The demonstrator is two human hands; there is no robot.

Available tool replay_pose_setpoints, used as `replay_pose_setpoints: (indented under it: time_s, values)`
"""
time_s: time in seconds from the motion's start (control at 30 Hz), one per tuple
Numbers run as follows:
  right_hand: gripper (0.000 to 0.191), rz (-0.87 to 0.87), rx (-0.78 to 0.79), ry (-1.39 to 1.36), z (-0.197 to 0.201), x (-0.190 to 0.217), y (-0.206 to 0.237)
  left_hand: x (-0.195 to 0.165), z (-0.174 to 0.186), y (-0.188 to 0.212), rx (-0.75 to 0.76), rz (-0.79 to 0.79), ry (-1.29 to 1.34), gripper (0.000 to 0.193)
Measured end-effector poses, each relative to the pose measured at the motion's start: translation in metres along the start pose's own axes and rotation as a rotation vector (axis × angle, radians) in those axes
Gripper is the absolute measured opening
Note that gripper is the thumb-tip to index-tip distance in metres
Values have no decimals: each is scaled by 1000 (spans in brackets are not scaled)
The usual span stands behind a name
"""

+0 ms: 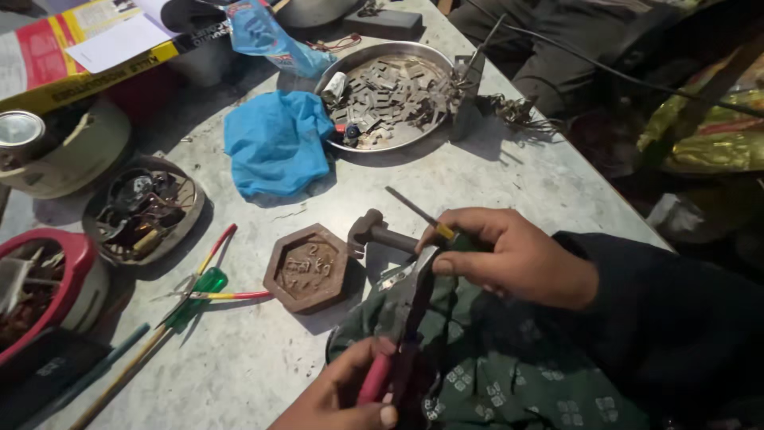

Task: The person uses pliers and a screwdriver to disassemble small electronic components, likely locks or switches, on a cluttered workbench. They manipulate the parts with a green cloth, remove screws, and place disassembled pieces into a white container.

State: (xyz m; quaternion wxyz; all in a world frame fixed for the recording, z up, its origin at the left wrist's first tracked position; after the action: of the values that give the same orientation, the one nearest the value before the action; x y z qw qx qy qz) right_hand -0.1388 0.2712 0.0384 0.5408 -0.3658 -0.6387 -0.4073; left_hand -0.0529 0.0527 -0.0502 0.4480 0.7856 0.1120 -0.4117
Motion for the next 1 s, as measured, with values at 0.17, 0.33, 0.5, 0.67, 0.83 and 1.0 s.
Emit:
replay_pose_setpoints:
  time_s: [0.17, 0.33, 0.5, 0.67, 0.83, 1.0]
  values:
    - [34, 112, -44, 140, 9, 12, 2, -12, -4, -4, 150, -392, 51, 67]
    - [33, 164, -302, 219, 37, 17, 8, -11, -3, 12, -233, -772, 116, 31]
    - [27, 606, -344, 469, 31, 54, 27, -17, -5, 2, -262, -824, 4, 22]
    - [28, 456, -370, 331, 37, 38, 32, -28, -10, -6, 110, -654, -191, 66]
    - [30, 398, -261, 176, 27, 24, 23, -34, -20, -9, 71, -453, -20, 86]
    - [31, 293, -316, 142, 35, 6, 15, -36, -27, -6, 1, -282, 159, 90]
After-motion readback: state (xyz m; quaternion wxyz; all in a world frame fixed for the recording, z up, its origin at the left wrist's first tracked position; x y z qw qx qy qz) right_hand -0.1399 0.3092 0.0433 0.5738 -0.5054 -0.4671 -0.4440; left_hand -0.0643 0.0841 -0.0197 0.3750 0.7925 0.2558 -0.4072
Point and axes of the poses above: each hand's wrist, its own y-axis away from the middle knuckle, its own z-axis out of the back of the hand, x = y × z, the point moved 9 cm from there along -y, towards the middle knuckle, and after that the axes turned 4 degrees about z, right-handed, at the moved point
